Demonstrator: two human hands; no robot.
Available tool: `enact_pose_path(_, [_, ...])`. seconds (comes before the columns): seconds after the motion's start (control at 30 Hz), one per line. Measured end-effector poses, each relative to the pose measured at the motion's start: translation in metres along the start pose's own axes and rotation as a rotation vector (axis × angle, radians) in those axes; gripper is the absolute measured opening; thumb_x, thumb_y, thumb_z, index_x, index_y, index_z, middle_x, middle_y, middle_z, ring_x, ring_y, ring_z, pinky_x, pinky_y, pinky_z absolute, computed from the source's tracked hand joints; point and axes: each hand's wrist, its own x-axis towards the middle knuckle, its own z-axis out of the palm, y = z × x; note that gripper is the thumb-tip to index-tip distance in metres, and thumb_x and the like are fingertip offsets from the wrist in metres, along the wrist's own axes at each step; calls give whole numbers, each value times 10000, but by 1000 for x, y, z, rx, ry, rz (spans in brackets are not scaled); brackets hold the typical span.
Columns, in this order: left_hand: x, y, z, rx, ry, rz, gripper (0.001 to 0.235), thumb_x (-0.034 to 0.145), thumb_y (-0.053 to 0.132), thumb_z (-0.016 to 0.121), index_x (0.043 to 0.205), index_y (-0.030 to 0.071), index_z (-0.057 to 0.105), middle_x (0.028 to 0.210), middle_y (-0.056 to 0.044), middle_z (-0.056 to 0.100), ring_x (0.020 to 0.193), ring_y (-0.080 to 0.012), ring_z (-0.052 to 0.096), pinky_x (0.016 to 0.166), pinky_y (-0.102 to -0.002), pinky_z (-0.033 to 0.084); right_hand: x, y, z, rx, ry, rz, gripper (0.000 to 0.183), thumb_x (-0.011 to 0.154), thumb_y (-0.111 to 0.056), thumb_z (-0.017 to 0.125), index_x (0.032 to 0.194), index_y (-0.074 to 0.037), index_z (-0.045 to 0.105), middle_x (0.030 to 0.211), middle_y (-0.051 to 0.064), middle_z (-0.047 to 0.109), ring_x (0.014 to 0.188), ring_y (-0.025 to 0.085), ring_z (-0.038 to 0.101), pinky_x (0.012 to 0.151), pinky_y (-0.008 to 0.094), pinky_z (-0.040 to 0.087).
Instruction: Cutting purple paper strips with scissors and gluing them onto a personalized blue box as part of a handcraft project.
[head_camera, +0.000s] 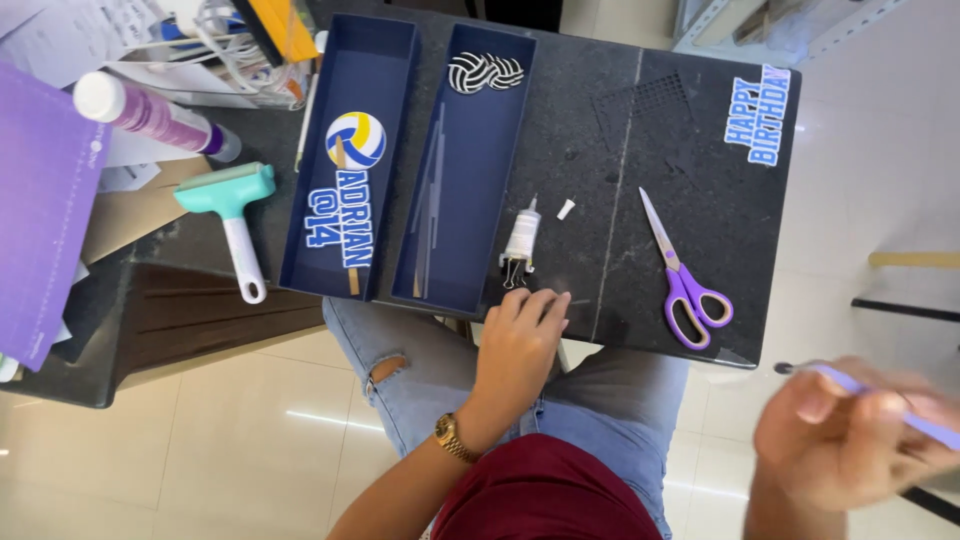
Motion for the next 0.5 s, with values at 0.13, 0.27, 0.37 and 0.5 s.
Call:
enact_pose_path(0.13, [-9,0,36,42,-51,79,272,989,90,700,1259,57,710,1205,-49,683,1029,-243,590,666,-360,473,-21,0,13,128,391,486,354,1192,-107,532,1164,-444,636,806,-120,389,742,45,435,639,145,330])
enact_pose_path(0.27, [-28,-7,51,138,-127,162,500,974,412,725,1340,73,683,1428,-12,612,1169,-208,585,804,-357,506,-22,5,27,288,542,688,255,1067,-36,576,913,-239,589,743,-32,593,654,52,578,537,120,373])
enact_pose_path(0.37, [-35,-20,53,100,-54,254,387,995,329,746,1301,97,703,1375,-2,640,1120,-205,609,805,-357,486,-26,11,27,324,499,715,244,1070,-19,554,928,-204,624,761,28,647,614,76,569,546,145,395])
enact_pose_path(0.5, [-32,-34,56,-89,111,449,164,1003,103,771,1159,61,747,1207,4,693,949,-217,640,727,-354,439,-23,16,33,341,478,768,242,1075,-42,553,928,-210,647,757,39,650,602,69,533,569,160,381])
